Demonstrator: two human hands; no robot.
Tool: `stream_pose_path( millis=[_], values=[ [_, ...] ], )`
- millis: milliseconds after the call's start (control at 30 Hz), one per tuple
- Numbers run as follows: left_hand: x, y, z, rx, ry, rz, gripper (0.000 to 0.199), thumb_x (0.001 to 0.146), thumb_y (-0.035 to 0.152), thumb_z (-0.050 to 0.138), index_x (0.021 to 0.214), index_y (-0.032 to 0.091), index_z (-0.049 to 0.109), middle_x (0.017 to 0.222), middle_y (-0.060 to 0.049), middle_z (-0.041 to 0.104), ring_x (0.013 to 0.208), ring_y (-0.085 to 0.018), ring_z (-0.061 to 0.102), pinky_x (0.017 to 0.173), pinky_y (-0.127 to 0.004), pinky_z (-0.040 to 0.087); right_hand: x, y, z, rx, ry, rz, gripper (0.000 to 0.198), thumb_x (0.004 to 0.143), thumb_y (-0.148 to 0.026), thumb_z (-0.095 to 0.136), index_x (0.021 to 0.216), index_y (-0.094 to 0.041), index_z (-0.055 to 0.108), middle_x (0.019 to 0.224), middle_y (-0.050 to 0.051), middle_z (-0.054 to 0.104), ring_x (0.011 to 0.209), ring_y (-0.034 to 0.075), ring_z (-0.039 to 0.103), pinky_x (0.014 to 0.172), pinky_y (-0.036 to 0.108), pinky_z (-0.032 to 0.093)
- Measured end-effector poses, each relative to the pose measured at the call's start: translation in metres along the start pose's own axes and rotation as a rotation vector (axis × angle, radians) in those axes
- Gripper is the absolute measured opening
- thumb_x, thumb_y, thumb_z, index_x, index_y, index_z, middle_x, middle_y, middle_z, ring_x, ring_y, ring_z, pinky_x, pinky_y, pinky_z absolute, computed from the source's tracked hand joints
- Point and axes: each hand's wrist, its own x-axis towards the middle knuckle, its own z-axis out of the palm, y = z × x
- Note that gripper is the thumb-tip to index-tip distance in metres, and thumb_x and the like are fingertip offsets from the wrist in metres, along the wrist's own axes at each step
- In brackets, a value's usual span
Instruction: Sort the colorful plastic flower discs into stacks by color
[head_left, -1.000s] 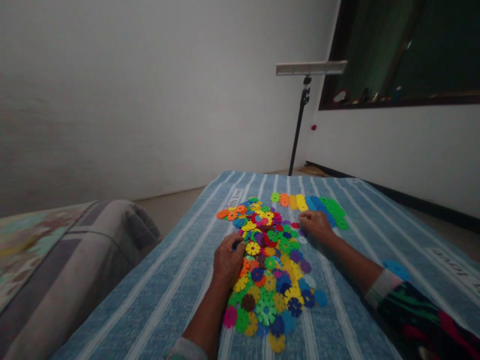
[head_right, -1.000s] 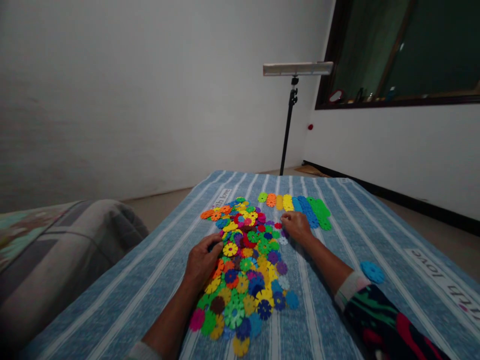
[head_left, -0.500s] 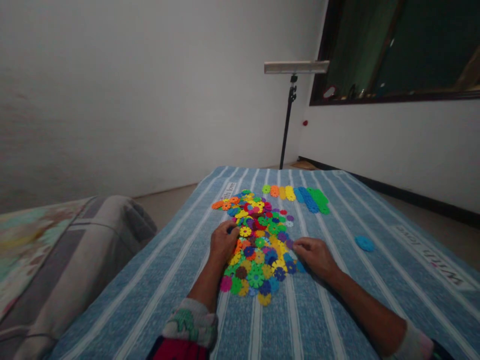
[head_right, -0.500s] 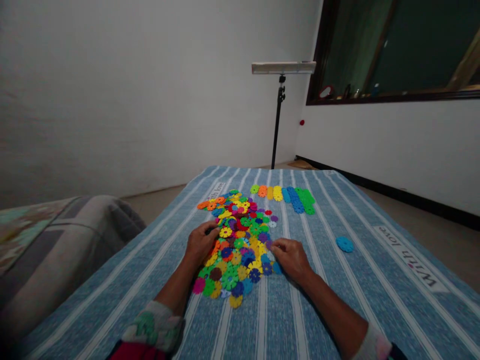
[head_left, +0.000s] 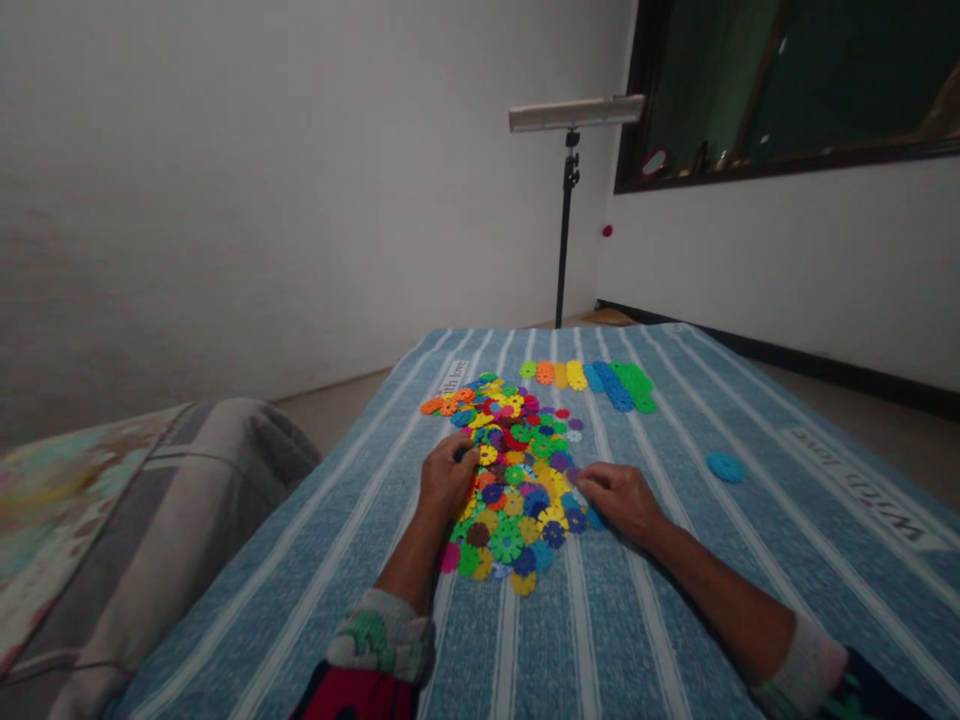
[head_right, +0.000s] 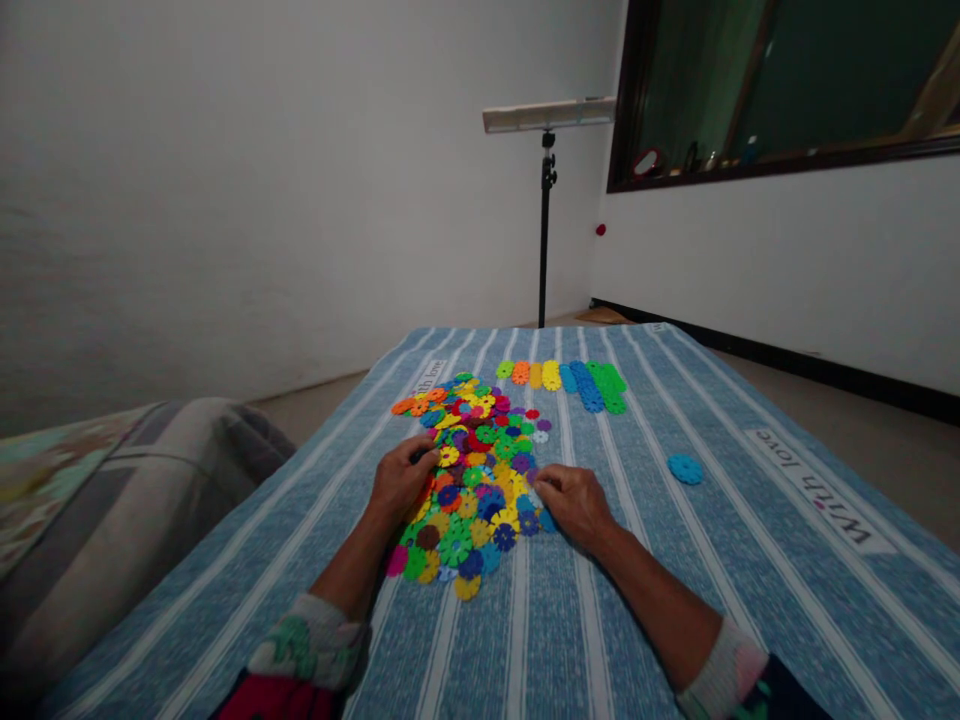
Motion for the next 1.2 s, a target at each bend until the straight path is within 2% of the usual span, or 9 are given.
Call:
stream_pose_path(
  millis=[367,567,867,1200],
  values=[
    [-0.005,0.013,0.000,-0.051,-0.055,0.051,0.019,0.071,0.038,0.056,0.071,0.023,0.068,0.098,-0.004,0.074,0.104,-0.026,0.066,0.099,-0.039,0.048,-0.001,-0.004,-0.003,0.045,-0.007,0.020,0.029,0.079,-0.039,0.053,0.075,-0.022,0.077,0.071,0.001,0.073,0.067,0.019,0.064,0.066,0.027,0.044],
    [-0.010,0.017,0.001,-0.088,-0.086,0.075,0.021,0.075,0.037,0.055,0.077,0.022,0.069,0.100,-0.004,0.074,0.105,-0.024,0.066,0.101,-0.039,0.047,-0.002,-0.003,-0.003,0.034,-0.008,-0.003,0.029,0.079,-0.038,0.052,0.073,-0.023,0.076,0.072,0.001,0.074,0.069,0.020,0.065,0.067,0.028,0.045],
    [-0.012,0.017,0.003,-0.247,-0.084,0.054,0.022,0.074,0.029,0.056,0.085,0.023,0.075,0.102,-0.005,0.077,0.105,-0.024,0.069,0.103,-0.043,0.049,-0.003,-0.002,-0.001,0.057,-0.022,-0.001,0.029,0.080,-0.038,0.052,0.077,-0.024,0.078,0.076,0.002,0.075,0.074,0.022,0.068,0.068,0.029,0.046],
    [-0.008,0.004,0.002,-0.283,0.015,-0.032,0.030,0.072,0.033,0.058,0.093,0.020,0.076,0.107,-0.006,0.077,0.109,-0.025,0.068,0.105,-0.043,0.047,-0.003,-0.002,-0.002,0.030,-0.033,-0.003,0.030,0.080,-0.040,0.052,0.075,-0.024,0.077,0.073,0.002,0.074,0.071,0.022,0.066,0.067,0.030,0.046]
  ],
)
